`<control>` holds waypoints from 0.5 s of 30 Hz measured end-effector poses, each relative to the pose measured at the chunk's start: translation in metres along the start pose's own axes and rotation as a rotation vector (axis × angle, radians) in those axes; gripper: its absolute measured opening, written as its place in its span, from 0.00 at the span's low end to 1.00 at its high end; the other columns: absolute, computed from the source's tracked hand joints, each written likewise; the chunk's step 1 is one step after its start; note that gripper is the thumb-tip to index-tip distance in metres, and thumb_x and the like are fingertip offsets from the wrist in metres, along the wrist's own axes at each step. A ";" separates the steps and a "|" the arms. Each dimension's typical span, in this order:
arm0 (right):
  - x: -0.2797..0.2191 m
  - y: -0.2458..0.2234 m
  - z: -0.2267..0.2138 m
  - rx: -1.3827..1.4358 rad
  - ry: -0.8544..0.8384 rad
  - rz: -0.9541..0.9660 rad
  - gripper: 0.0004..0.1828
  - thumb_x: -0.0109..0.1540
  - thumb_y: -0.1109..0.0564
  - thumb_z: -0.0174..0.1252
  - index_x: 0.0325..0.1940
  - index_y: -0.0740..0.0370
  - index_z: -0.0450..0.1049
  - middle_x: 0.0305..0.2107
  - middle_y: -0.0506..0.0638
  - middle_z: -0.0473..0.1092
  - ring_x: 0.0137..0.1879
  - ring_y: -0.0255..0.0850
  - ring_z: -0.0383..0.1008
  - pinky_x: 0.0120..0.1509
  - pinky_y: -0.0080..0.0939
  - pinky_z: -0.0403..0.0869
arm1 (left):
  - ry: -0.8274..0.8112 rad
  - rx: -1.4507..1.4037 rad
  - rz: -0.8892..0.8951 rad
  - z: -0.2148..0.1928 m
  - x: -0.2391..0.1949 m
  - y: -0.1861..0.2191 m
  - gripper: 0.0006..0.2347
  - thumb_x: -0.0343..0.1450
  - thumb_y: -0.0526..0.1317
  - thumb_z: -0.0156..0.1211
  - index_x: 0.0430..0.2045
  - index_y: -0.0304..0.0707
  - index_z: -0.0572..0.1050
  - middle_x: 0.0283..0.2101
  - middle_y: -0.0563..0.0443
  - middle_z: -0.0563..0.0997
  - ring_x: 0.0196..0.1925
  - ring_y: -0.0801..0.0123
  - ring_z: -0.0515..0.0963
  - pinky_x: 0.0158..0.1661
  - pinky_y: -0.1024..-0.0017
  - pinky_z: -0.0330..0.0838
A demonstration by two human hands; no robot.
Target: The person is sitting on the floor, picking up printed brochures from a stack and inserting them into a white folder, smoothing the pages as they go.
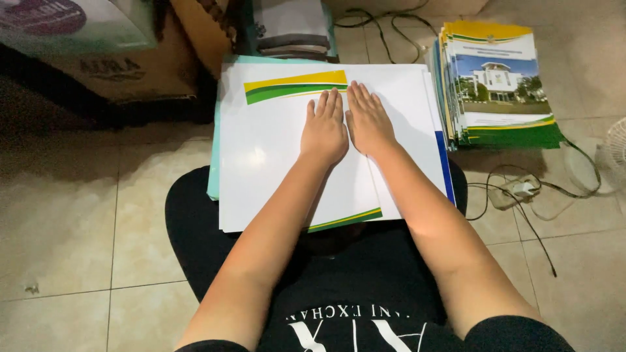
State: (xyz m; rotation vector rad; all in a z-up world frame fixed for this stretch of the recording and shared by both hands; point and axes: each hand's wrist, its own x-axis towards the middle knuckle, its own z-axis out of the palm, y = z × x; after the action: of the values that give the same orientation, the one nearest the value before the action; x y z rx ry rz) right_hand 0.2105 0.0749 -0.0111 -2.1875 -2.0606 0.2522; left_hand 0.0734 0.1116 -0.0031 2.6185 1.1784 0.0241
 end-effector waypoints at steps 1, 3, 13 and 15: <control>0.016 0.007 0.005 0.001 0.001 -0.011 0.30 0.74 0.53 0.31 0.79 0.69 0.45 0.77 0.63 0.43 0.82 0.53 0.39 0.83 0.56 0.41 | 0.005 0.002 -0.010 -0.001 0.000 -0.001 0.27 0.76 0.40 0.29 0.74 0.31 0.48 0.79 0.42 0.47 0.81 0.54 0.43 0.74 0.53 0.38; 0.048 0.020 0.015 -0.037 0.081 -0.058 0.29 0.73 0.55 0.35 0.78 0.70 0.49 0.75 0.64 0.48 0.81 0.55 0.45 0.81 0.59 0.47 | -0.016 0.026 0.003 -0.003 -0.001 -0.001 0.27 0.76 0.39 0.30 0.74 0.32 0.49 0.79 0.43 0.47 0.81 0.55 0.43 0.74 0.53 0.37; -0.039 -0.019 -0.005 0.041 -0.033 0.093 0.31 0.74 0.52 0.30 0.80 0.68 0.44 0.77 0.61 0.39 0.83 0.51 0.36 0.83 0.54 0.40 | -0.018 -0.004 0.006 -0.004 -0.003 0.002 0.27 0.76 0.40 0.28 0.74 0.31 0.48 0.79 0.43 0.47 0.81 0.55 0.42 0.74 0.53 0.36; -0.076 -0.035 -0.013 0.067 -0.100 0.159 0.30 0.73 0.53 0.29 0.79 0.69 0.45 0.77 0.61 0.38 0.83 0.50 0.36 0.83 0.52 0.39 | -0.006 0.007 0.002 -0.006 -0.006 0.005 0.27 0.76 0.41 0.29 0.74 0.29 0.48 0.79 0.41 0.45 0.81 0.52 0.41 0.75 0.52 0.36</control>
State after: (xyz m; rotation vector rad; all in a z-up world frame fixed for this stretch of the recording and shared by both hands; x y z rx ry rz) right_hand 0.1752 0.0012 0.0118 -2.3445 -1.8972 0.4489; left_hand 0.0723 0.1049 0.0044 2.6239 1.1759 0.0129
